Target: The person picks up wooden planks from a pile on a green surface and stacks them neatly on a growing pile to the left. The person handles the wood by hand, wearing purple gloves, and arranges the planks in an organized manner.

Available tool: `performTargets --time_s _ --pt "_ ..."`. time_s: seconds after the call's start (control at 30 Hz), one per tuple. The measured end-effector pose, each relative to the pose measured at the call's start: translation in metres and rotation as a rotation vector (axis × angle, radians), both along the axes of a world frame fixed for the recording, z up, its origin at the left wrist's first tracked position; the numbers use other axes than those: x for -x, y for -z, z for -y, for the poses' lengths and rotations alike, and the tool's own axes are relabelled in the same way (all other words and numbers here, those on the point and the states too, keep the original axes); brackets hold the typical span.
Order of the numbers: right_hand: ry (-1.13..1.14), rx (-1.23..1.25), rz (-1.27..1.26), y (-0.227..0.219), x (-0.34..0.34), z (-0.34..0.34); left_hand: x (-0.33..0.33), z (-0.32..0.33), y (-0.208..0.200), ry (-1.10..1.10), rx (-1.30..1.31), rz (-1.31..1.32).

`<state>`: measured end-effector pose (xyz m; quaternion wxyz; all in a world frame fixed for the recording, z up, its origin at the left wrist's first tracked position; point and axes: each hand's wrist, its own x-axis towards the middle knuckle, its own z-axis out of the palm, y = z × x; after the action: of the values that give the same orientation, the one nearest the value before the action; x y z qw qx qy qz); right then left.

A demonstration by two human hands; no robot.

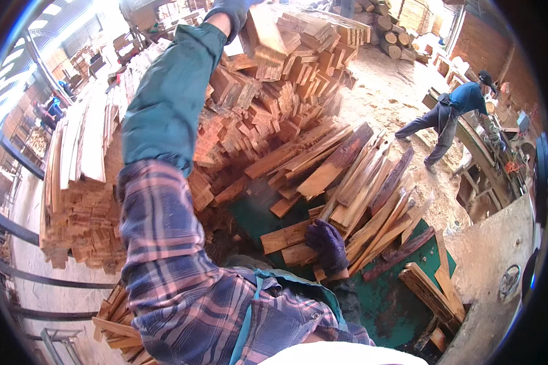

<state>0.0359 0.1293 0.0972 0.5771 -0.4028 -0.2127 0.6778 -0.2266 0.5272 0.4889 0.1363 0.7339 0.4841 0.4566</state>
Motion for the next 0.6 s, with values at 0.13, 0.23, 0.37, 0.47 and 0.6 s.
performTargets --time_s 0.13,0.23,0.37,0.47,0.6 --pt "-0.031 0.095 -0.04 0.003 0.009 -0.007 -0.005 -0.076 0.045 -0.35 -0.281 -0.429" --pt "-0.056 0.055 -0.052 0.013 0.013 -0.004 -0.016 -0.076 0.048 -0.379 -0.085 -0.449" --pt "-0.02 0.167 -0.063 0.034 0.003 0.008 -0.059 -0.022 0.063 0.105 -0.495 0.021" --pt "0.004 0.142 -0.049 0.044 -0.013 0.022 -0.09 -0.011 0.073 -0.191 -0.947 -0.588" --pt "0.1 0.203 0.051 0.043 -0.034 0.05 -0.133 -0.055 0.069 -0.012 -0.743 -1.069"
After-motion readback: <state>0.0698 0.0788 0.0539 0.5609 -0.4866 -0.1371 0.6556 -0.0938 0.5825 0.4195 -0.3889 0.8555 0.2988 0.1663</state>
